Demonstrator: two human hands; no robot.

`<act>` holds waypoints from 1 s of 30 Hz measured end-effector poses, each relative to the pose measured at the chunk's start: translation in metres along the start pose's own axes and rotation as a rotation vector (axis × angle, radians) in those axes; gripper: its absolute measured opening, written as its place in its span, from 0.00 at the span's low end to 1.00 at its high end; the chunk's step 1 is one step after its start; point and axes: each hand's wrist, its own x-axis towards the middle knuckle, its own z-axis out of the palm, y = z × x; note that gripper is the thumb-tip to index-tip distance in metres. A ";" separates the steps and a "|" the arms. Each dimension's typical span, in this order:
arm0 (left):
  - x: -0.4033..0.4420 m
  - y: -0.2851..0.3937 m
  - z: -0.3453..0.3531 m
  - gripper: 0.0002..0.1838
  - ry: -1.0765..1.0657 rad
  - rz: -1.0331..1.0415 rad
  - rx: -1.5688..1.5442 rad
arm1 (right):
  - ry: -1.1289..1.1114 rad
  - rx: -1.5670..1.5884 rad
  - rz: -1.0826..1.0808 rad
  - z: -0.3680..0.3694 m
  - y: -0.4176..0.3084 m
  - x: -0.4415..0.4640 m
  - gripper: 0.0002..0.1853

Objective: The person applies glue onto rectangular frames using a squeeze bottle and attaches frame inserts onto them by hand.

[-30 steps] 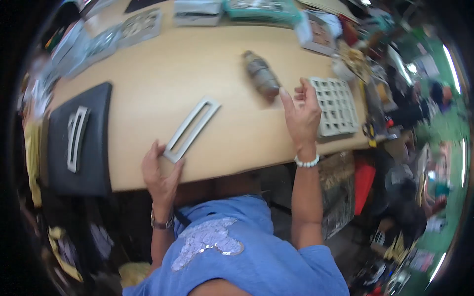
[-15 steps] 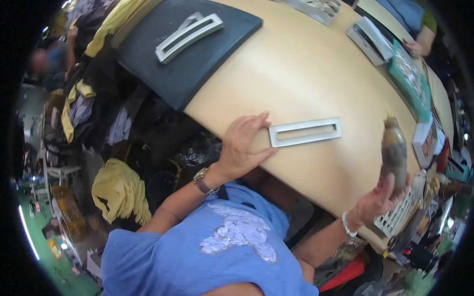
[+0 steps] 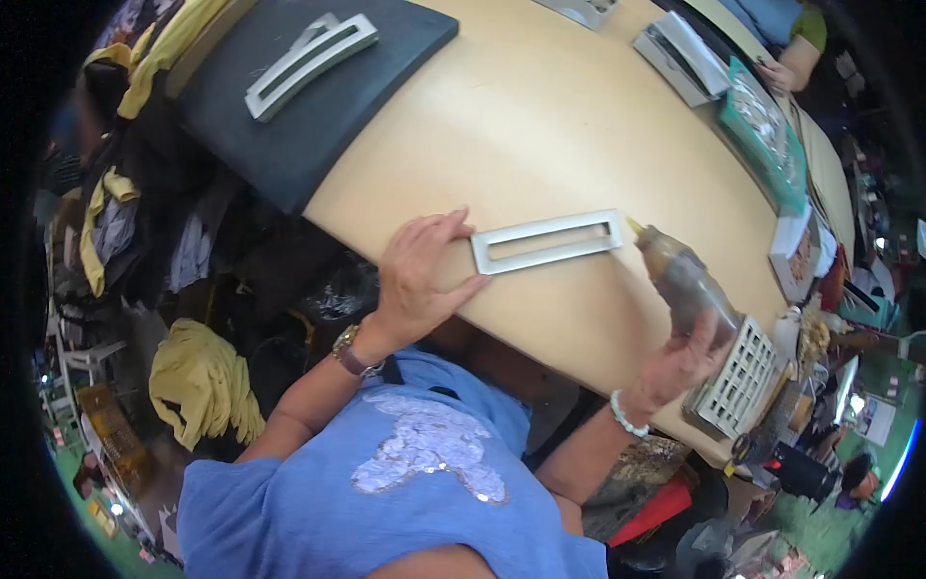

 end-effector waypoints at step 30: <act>0.000 -0.001 0.000 0.36 -0.013 0.011 0.016 | -0.057 -0.009 -0.016 0.018 0.007 0.000 0.20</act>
